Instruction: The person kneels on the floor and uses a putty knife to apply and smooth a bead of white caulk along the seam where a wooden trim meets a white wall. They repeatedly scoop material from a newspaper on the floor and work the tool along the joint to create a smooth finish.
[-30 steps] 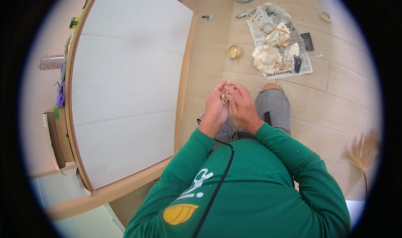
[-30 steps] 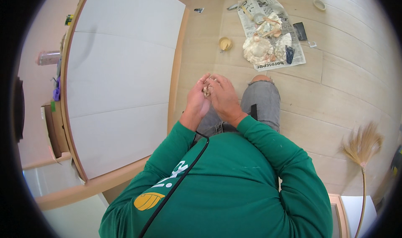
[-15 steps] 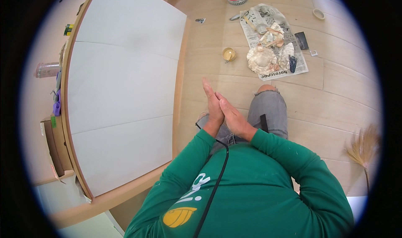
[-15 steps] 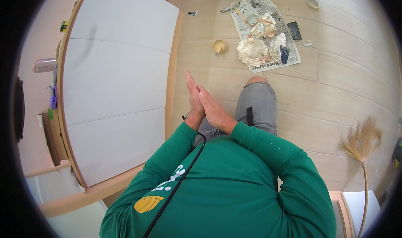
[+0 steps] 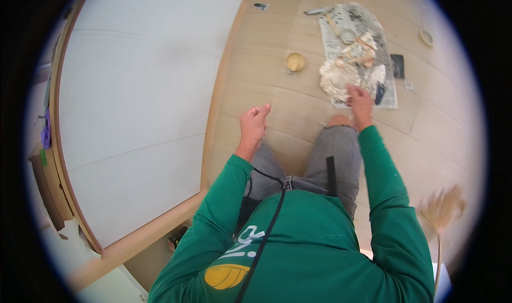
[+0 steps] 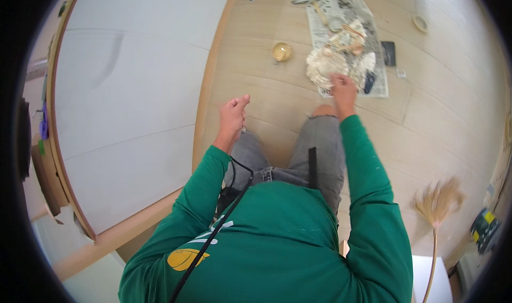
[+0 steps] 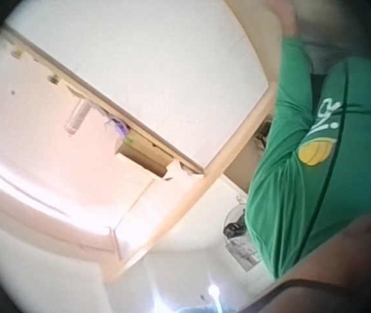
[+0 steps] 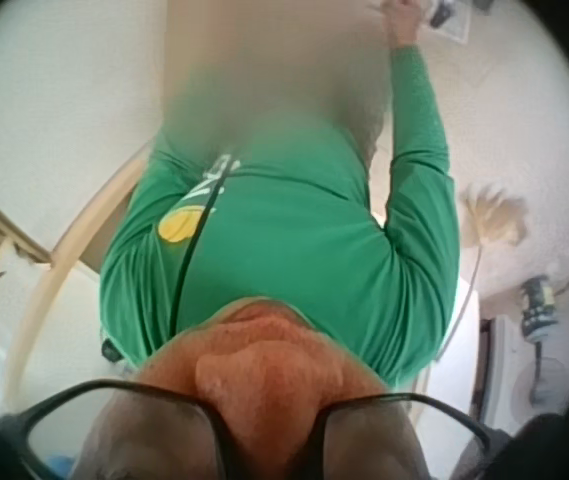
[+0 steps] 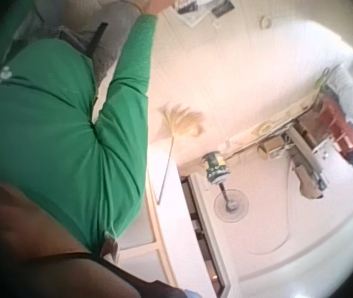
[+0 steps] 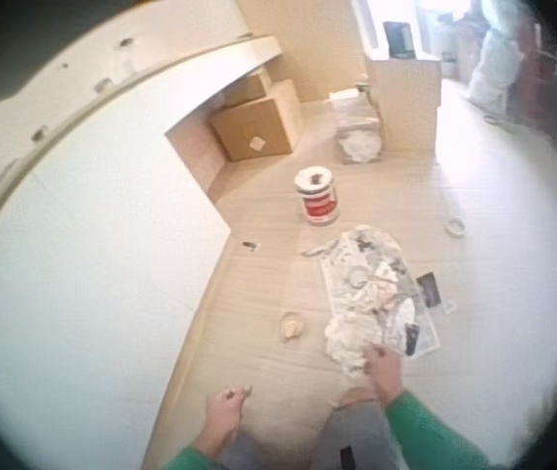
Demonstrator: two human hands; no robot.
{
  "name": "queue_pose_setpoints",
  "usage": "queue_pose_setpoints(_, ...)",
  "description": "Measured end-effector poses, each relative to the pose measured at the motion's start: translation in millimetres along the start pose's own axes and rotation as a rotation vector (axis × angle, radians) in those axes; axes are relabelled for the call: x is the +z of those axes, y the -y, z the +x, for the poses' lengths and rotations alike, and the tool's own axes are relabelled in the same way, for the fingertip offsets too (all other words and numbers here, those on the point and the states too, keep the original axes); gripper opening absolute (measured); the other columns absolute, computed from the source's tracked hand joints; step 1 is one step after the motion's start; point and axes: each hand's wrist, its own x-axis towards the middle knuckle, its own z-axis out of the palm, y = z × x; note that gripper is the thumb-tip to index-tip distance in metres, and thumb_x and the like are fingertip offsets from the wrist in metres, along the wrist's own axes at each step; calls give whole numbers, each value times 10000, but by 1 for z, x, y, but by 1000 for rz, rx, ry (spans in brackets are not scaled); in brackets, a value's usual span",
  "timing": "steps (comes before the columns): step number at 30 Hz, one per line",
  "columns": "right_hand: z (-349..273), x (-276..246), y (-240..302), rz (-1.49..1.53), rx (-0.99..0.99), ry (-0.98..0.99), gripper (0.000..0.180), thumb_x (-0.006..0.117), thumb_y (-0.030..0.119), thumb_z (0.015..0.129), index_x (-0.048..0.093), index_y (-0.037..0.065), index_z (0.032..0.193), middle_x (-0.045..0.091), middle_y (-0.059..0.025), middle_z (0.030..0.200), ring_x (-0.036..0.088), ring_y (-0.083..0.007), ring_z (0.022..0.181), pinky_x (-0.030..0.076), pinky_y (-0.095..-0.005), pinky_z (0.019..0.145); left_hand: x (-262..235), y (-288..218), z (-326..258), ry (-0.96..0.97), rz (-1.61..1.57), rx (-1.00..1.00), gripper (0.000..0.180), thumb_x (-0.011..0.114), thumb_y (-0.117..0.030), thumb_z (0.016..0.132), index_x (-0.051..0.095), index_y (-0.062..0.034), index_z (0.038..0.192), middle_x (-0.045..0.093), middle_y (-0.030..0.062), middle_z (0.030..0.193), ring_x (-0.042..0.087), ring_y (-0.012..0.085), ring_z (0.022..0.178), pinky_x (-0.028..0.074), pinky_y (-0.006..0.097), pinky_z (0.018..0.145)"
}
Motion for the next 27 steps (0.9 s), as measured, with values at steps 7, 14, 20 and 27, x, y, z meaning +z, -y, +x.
queue_pose_setpoints(7, 84, -30, 8, 276, 75, -40, 767, 734, 119, 966, 314, -46, 1587, 711, -115, 1035, 687, -193, 877, 578, -318, 733, -156, 141, 30, -165, -248, -310, 495, 614, -519, 1035, 670, -30, 1091, 639, 62, 921, 606, 172, 764, 508, 343, 695)
queue_pose_setpoints(14, 37, -58, -60, -683, -188, 39, 437, 651, 239, 1035, 649, -40, 1370, 742, -112, 1055, 708, -177, 928, 563, -326, 822, -181, 343, -90, 18, -285, -471, 735, 387, -572, 1097, 384, -42, 1608, 587, 149, 1449, 627, 301, 1214, 509, 451, 1047)
queue_pose_setpoints(20, -74, -41, -50, -981, 48, 323, 669, 420, 473, 1096, 513, -54, 1498, 595, -313, 1440, 538, -457, 1382, 398, -460, 1171, -144, 359, -138, 184, -599, -757, 825, 296, -645, 1099, 313, -31, 1651, 475, 179, 1603, 536, 324, 1403, 442, 411, 1151)
queue_pose_setpoints(27, -121, -46, -27, -1099, 0, 424, 830, 415, 518, 1098, 282, -150, 1573, 344, -381, 1606, 347, -470, 1517, 305, -453, 1242, -120, 269, -70, -31, -690, -626, 816, 376, -617, 1092, 389, 28, 1593, 513, 223, 1558, 545, 333, 1392, 441, 404, 1142)
